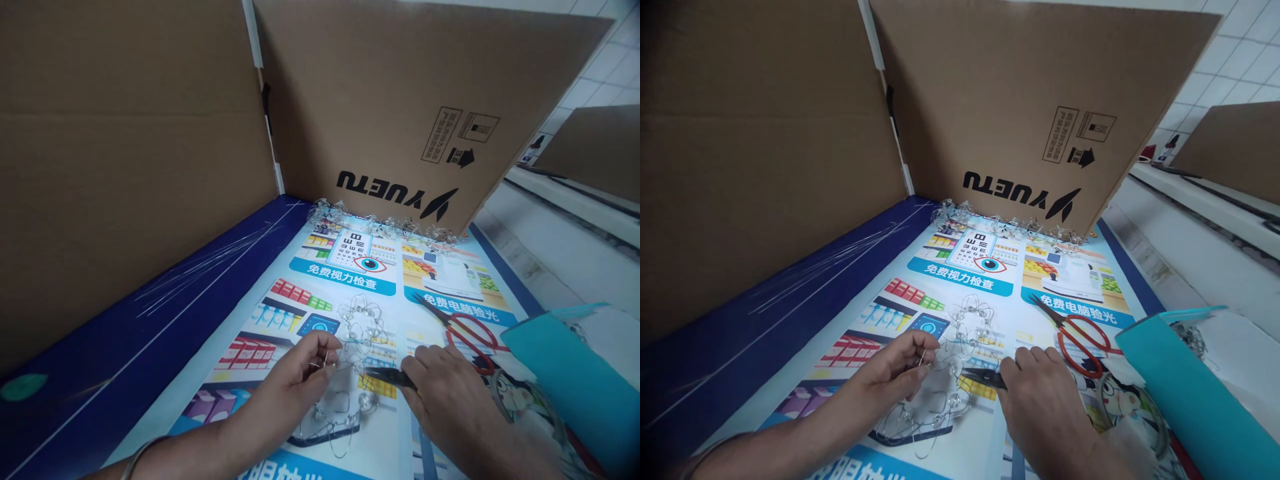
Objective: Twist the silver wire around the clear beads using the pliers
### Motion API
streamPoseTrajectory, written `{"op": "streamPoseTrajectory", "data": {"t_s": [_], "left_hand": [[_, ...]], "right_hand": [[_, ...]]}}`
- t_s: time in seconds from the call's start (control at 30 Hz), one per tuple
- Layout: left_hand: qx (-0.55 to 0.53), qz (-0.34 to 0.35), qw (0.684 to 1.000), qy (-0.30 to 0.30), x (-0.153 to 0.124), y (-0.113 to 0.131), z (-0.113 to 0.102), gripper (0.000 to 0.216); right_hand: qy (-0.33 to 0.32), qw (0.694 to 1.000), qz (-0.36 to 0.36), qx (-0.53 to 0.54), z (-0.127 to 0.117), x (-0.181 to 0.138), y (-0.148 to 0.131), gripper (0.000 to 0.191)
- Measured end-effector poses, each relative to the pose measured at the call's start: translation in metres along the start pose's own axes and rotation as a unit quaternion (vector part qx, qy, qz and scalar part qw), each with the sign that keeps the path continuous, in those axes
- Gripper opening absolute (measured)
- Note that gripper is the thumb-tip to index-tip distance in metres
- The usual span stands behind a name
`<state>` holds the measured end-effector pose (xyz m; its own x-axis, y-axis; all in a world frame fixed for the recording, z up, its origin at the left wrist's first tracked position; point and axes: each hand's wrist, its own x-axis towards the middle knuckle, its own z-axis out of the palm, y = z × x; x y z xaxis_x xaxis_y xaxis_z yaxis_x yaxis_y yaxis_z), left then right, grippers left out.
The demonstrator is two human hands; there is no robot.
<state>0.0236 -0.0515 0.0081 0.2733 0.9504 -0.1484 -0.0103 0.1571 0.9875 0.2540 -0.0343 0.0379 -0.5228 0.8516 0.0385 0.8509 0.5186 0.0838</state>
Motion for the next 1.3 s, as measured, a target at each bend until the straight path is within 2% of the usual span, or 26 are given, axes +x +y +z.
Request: {"op": "streamPoseTrajectory", "data": {"t_s": [0.2,0.4,0.57,0.9,1.13,1.3], "left_hand": [[-0.033,-0.025,0.999,-0.004,0.002,0.002,0.000,0.015],[-0.054,-0.055,0.997,0.008,0.000,0.008,0.001,0.016],[-0.029,-0.053,0.998,0.020,0.003,0.004,-0.002,0.018],[0.021,-0.029,0.999,0.008,0.002,-0.001,-0.002,0.017],[0.137,0.013,0.990,-0.009,0.002,0.006,-0.004,0.021],[0.267,0.085,0.960,-0.023,0.004,0.007,-0.006,0.022]], "right_hand": [[-0.019,1.000,0.000,0.006,0.003,-0.006,0.000,0.005],[0.010,1.000,-0.014,0.008,0.004,-0.008,-0.001,0.005],[0.022,1.000,-0.015,0.016,0.003,-0.010,-0.002,0.007],[-0.012,0.999,-0.017,0.047,0.000,-0.008,-0.004,0.003],[0.001,1.000,-0.020,0.011,0.005,-0.005,-0.007,0.005],[-0.005,1.000,-0.026,-0.014,0.001,0.001,-0.012,0.005]]}}
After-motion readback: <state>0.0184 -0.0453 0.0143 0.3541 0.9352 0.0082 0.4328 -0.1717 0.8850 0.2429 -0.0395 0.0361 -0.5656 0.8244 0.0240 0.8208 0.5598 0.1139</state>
